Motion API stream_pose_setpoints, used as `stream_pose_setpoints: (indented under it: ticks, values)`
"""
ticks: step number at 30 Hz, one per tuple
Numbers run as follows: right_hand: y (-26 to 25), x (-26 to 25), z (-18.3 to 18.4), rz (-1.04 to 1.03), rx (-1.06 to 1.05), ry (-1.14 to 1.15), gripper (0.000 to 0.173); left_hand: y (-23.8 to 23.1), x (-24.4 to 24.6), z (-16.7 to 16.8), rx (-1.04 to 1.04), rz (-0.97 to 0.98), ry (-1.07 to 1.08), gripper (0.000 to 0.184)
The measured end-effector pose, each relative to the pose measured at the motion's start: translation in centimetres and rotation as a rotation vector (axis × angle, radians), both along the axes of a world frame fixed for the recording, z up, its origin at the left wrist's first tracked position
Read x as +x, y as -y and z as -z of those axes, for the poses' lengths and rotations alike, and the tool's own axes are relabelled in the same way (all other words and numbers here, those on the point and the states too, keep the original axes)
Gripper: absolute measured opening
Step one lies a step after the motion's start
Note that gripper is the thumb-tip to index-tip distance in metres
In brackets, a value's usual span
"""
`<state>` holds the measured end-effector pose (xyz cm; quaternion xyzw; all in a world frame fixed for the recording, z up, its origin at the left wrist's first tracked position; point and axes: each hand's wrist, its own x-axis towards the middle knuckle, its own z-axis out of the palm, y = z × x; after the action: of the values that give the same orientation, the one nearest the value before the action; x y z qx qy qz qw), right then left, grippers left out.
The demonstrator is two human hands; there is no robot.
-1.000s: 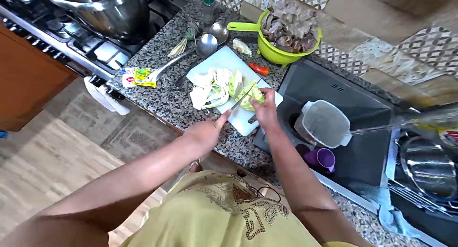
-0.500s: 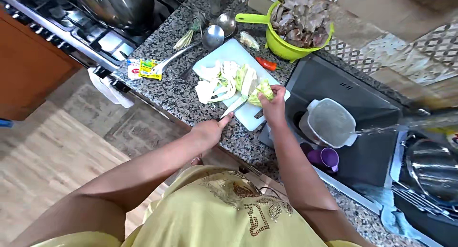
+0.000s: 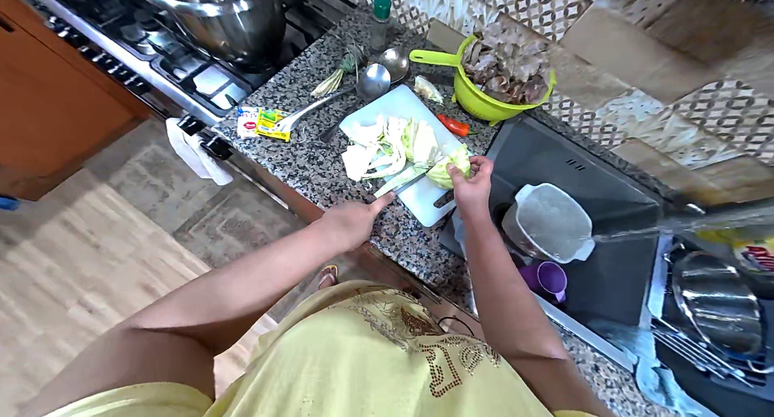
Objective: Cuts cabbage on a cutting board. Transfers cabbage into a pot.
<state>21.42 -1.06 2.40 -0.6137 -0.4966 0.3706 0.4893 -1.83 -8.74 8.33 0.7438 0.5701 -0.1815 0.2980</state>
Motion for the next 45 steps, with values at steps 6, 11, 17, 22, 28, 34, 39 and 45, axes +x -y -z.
stream_pose_setpoints:
  ticks: [6, 11, 17, 22, 28, 34, 39, 45]
  values:
    - [-0.7, 0.9, 0.4, -0.092, -0.009, -0.035, 0.051, 0.2, 0.8, -0.4, -0.004, -0.046, 0.029, 0.084]
    - [-0.1, 2.6, 1.4, -0.098, 0.038, -0.214, 0.046, -2.5, 4.3, 0.1, 0.093, -0.002, 0.048, 0.084]
    - [0.4, 2.5, 1.3, -0.078, -0.001, -0.285, 0.039, 1.7, 0.7, 0.6, 0.039, -0.030, 0.008, 0.093]
    - [0.1, 2.8, 1.4, -0.085, -0.010, -0.258, 0.035, 1.9, 0.7, -0.4, 0.011, -0.049, 0.014, 0.086]
    - [0.7, 2.6, 1.7, -0.072, -0.002, -0.214, 0.039, -3.2, 5.1, 0.8, 0.128, -0.006, 0.075, 0.087]
    - [1.0, 1.4, 2.1, -0.005, 0.106, -0.238, 0.036, -1.3, -0.4, 0.1, 0.093, -0.064, 0.168, 0.070]
    - [0.7, -1.0, 1.9, 0.029, 0.169, -0.071, 0.042, 0.1, -0.1, -3.5, 0.154, -0.101, 0.247, 0.066]
    - [0.9, -1.4, 2.3, 0.040, 0.184, -0.037, 0.041, -0.2, 1.8, -2.5, 0.223, -0.027, 0.253, 0.068]
